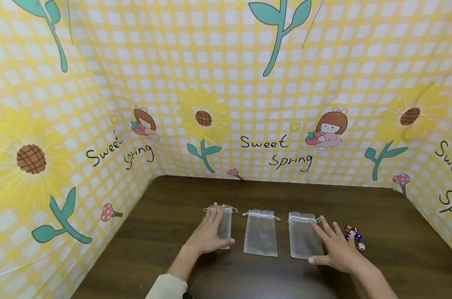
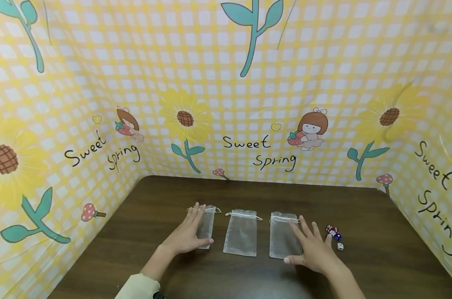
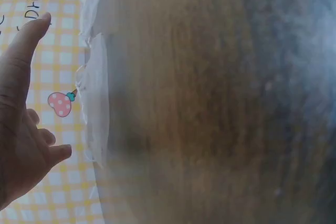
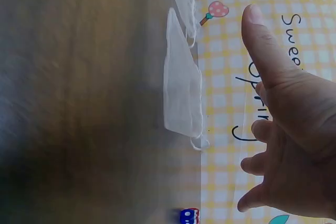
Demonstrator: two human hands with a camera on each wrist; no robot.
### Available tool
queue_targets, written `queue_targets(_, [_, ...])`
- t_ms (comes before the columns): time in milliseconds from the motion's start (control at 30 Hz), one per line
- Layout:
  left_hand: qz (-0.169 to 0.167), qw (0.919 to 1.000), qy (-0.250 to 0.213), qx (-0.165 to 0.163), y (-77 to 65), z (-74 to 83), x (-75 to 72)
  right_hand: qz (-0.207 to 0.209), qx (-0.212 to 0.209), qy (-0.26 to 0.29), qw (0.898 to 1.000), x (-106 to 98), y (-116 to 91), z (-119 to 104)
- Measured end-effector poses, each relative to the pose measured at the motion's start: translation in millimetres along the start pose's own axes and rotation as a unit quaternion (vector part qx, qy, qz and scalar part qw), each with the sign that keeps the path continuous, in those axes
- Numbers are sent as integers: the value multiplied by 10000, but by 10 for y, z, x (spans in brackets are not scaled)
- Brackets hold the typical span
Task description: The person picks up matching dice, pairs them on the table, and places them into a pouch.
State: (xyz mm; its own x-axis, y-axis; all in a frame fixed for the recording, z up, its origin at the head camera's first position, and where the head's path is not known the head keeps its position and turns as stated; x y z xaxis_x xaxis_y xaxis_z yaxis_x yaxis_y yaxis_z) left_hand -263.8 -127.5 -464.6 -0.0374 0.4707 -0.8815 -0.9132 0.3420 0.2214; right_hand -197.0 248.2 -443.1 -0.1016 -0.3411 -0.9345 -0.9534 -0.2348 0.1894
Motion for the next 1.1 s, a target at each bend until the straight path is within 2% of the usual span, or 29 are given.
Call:
queue_targets(133, [45, 9999, -133, 83, 12, -11, 38, 128, 59, 191, 9997, 16, -111, -24])
queue_targets(333, [105, 9995, -4, 294, 33, -72, 110, 185, 197, 381, 9989, 16, -244, -62])
queue_targets(500, [-69, 9994, 5, 333, 36, -103, 180, 167, 278, 458, 9984, 17, -318, -61])
queue_targets(800, [-444, 9987, 64, 252, 19, -131, 212, 255, 315, 476, 9980, 58, -393, 1])
queue_targets(967, [-581, 9974, 336, 253, -6, -155, 222, 468, 322, 467, 9973, 99, -389, 80])
queue_targets(1100, [-688, 9967, 353, 259, 3, -172, 245, 622, 390, 474, 9962, 106, -404, 181])
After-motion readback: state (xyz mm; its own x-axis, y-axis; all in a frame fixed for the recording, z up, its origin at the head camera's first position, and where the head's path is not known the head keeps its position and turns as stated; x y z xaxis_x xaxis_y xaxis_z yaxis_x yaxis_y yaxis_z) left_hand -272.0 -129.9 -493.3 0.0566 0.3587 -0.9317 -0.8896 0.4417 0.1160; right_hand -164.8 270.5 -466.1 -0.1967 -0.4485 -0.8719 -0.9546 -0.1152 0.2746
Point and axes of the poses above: each hand's wrist, its own y-axis towards the middle knuckle, its own x-axis out of the palm, z = x × y, the point moved 1 cm from there along y, towards the middle knuckle, and after that the axes turned 9 degrees about z, right-handed, at the moved point
